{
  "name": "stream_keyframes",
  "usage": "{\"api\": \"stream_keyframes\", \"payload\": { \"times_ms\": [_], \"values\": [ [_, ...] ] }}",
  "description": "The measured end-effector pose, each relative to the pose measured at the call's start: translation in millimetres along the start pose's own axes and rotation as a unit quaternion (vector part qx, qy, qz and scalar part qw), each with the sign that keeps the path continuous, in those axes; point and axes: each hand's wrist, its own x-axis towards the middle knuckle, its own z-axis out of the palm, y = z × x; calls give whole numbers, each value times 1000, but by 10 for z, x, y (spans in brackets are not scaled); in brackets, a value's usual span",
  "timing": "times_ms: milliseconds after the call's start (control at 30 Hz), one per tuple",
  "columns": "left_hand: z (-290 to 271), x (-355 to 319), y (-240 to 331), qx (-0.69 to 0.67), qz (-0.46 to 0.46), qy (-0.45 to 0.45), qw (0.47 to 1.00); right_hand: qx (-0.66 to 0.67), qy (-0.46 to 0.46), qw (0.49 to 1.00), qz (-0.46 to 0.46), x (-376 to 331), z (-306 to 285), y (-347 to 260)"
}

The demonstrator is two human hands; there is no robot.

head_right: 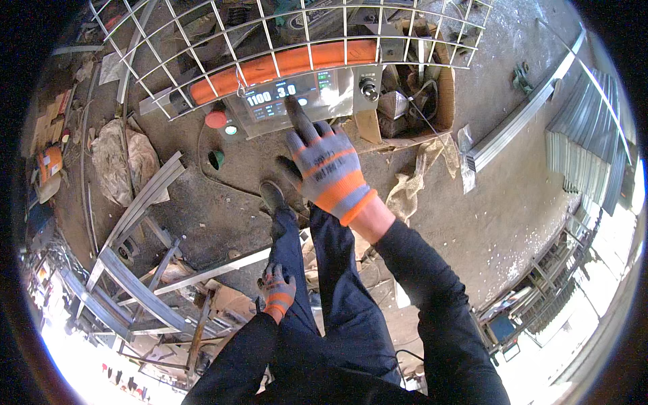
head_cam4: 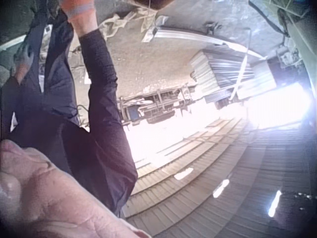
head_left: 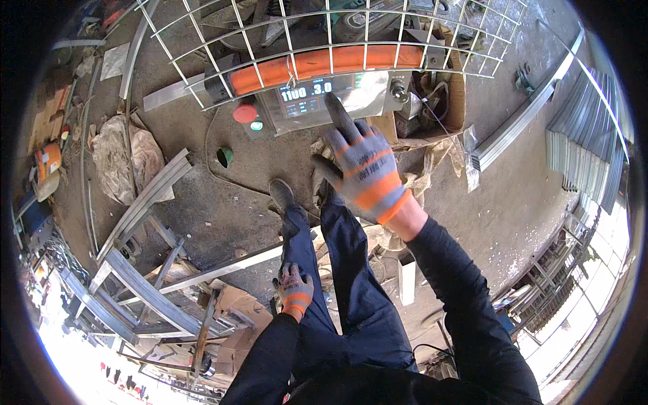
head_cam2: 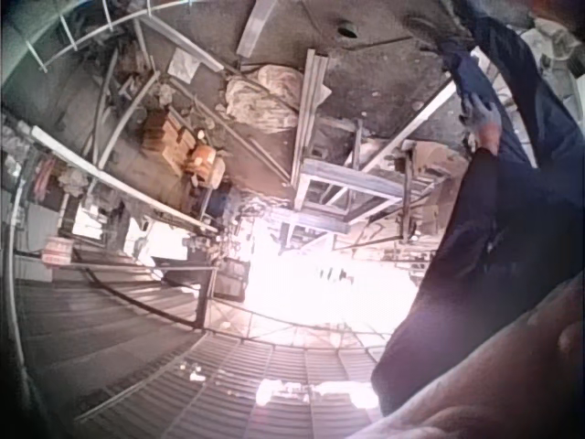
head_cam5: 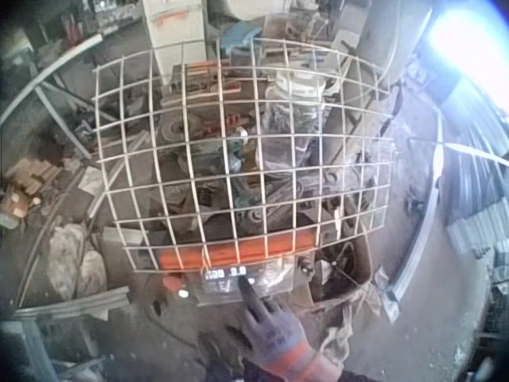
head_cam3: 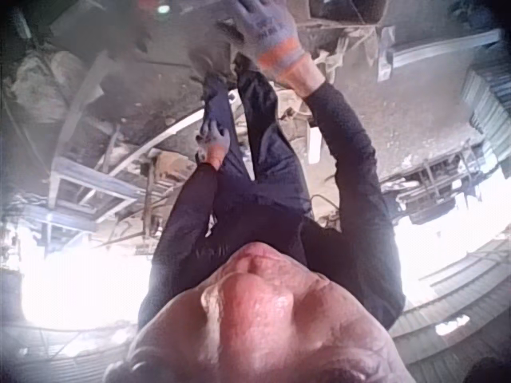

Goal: The person positions a large metal panel with a Greek key pattern, then uses a handheld welding tool to tack and weld seams along the panel edges. They adjust the panel and continue welding while another worker assists nearby.

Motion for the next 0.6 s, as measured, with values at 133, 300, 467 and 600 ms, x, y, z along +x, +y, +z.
{"api": "stream_keyframes", "payload": {
  "times_ms": [133, 300, 467, 600],
  "values": [
    [-215, 208, 251, 83, 20, -30, 996, 13, 15, 999, 25, -176, 99, -1],
    [-398, 263, 458, 97, 19, -64, 993, 7, 16, 999, 41, -90, 192, 31],
    [-400, 316, 461, 123, 22, -62, 990, 9, 52, 998, 26, 11, 210, 65],
    [-326, 356, 439, 131, 13, -87, 987, 7, 36, 999, 37, -54, 219, 81]
  ]
}}
